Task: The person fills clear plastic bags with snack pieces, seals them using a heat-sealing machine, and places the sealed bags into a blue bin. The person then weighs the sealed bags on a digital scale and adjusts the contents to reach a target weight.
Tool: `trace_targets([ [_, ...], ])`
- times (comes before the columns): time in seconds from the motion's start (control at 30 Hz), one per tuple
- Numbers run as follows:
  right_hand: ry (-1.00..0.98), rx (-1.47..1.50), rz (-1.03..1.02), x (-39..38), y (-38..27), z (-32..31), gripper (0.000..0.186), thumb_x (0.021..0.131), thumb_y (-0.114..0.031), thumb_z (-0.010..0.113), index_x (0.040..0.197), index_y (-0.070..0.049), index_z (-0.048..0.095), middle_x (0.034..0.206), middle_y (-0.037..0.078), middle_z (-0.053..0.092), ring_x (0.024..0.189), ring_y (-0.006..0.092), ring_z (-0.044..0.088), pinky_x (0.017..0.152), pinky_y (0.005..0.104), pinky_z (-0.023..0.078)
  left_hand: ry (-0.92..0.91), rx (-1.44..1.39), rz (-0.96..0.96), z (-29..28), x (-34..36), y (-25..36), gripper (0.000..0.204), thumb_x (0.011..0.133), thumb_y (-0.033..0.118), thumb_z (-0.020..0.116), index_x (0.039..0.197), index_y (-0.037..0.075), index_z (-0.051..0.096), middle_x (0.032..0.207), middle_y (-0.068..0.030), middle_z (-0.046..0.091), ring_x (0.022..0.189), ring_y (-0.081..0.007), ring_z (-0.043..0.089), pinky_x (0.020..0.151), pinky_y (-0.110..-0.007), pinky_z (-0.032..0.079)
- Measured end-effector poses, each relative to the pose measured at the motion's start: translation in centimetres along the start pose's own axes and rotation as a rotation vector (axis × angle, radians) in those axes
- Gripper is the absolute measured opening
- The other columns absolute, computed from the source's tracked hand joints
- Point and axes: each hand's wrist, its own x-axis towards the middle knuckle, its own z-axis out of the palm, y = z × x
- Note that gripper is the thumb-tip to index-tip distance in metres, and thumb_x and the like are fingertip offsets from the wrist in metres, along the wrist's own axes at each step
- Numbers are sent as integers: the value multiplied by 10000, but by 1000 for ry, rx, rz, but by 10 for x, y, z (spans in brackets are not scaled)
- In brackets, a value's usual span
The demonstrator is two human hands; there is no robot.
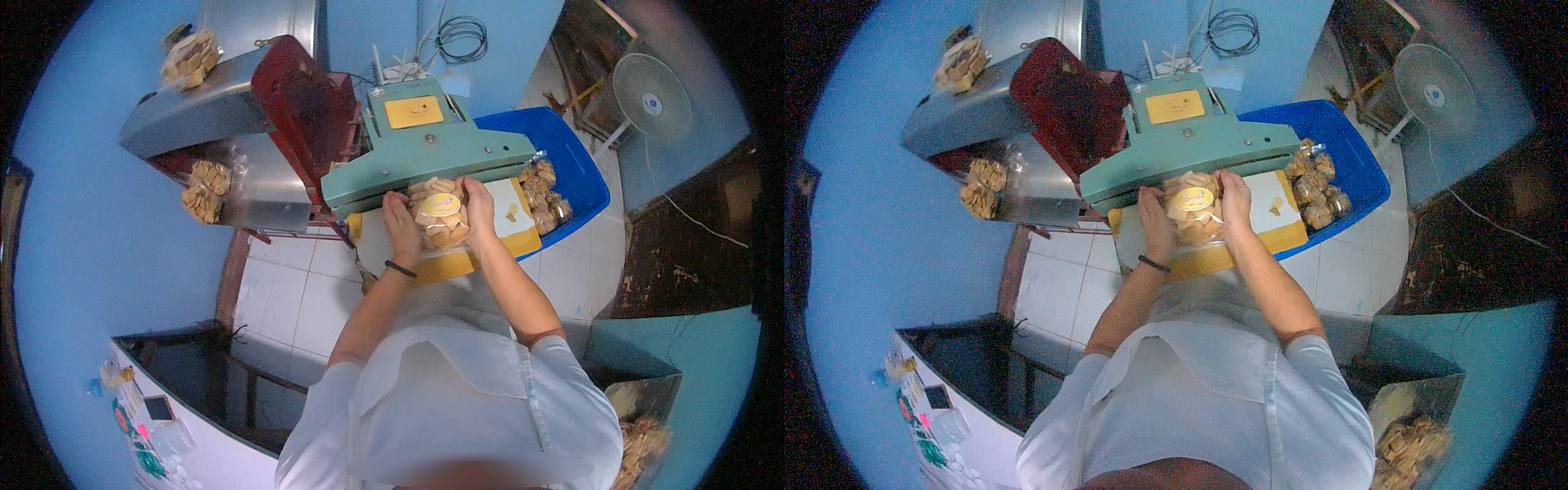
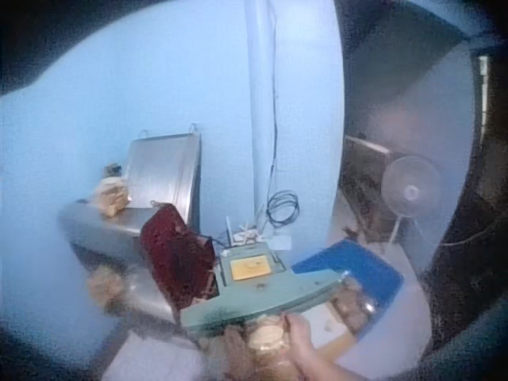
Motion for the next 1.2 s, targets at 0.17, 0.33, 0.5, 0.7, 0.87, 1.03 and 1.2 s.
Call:
trace_targets([
  [0.17, -7, -87, -72, 6, 4, -6, 191, 989, -171, 536, 1039, -19, 640, 988, 37, 657, 912, 127, 594, 851, 267, 469, -51, 118, 25, -4, -2, -11, 312, 1046, 259, 345, 932, 15, 501, 912, -92, 505, 904, -229, 498, 863, -354, 414],
  [0.33, 26, -137, -52, -5, -3, -30, 216, 999, -192, 540, 1084, -20, 639, 1032, 34, 661, 969, 117, 584, 882, 254, 445, -278, 196, 76, -45, -15, 2, 317, 1069, 275, 355, 1092, 9, 527, 1061, -86, 537, 1023, -195, 503, 927, -330, 418],
  [0.5, -3, -288, -265, -18, -7, -78, 190, 989, -184, 571, 1060, -19, 631, 964, 4, 623, 879, 97, 552, 782, 257, 447, -397, 201, 50, -78, -32, 7, 173, 1030, 141, 502, 1141, 12, 534, 1124, -94, 543, 1010, -154, 530, 893, -295, 450],
  [0.7, -33, -593, -358, -53, -7, -128, 174, 986, -162, 585, 1026, -4, 648, 896, 1, 595, 829, 93, 551, 751, 251, 453, -390, 381, 193, -80, -44, 4, 194, 1026, 139, 502, 1135, -20, 524, 1095, -102, 573, 1003, -182, 560, 920, -305, 450],
  [0.87, -96, -679, -346, -66, -23, -113, 150, 920, -150, 645, 992, -18, 644, 863, 47, 573, 706, 137, 532, 641, 281, 444, -498, 370, 206, -77, -46, 17, 165, 993, 124, 536, 1077, -15, 563, 1059, -136, 598, 975, -240, 588, 909, -334, 458],
  [1.03, -136, -780, -571, -88, -48, -77, 169, 886, -108, 656, 1020, -6, 641, 947, 103, 618, 856, 227, 611, 749, 314, 488, -654, 570, 442, -78, -46, 24, 130, 916, 111, 596, 976, -3, 607, 1004, -174, 619, 969, -348, 595, 895, -411, 464],
  [1.2, -233, -1057, -901, -116, -65, -29, 386, 808, -179, 733, 1145, -41, 605, 1156, 159, 572, 1083, 346, 562, 898, 409, 466, -661, 612, 499, -84, -48, 20, 173, 914, 174, 603, 963, 10, 627, 958, -157, 643, 930, -359, 600, 855, -436, 459],
])
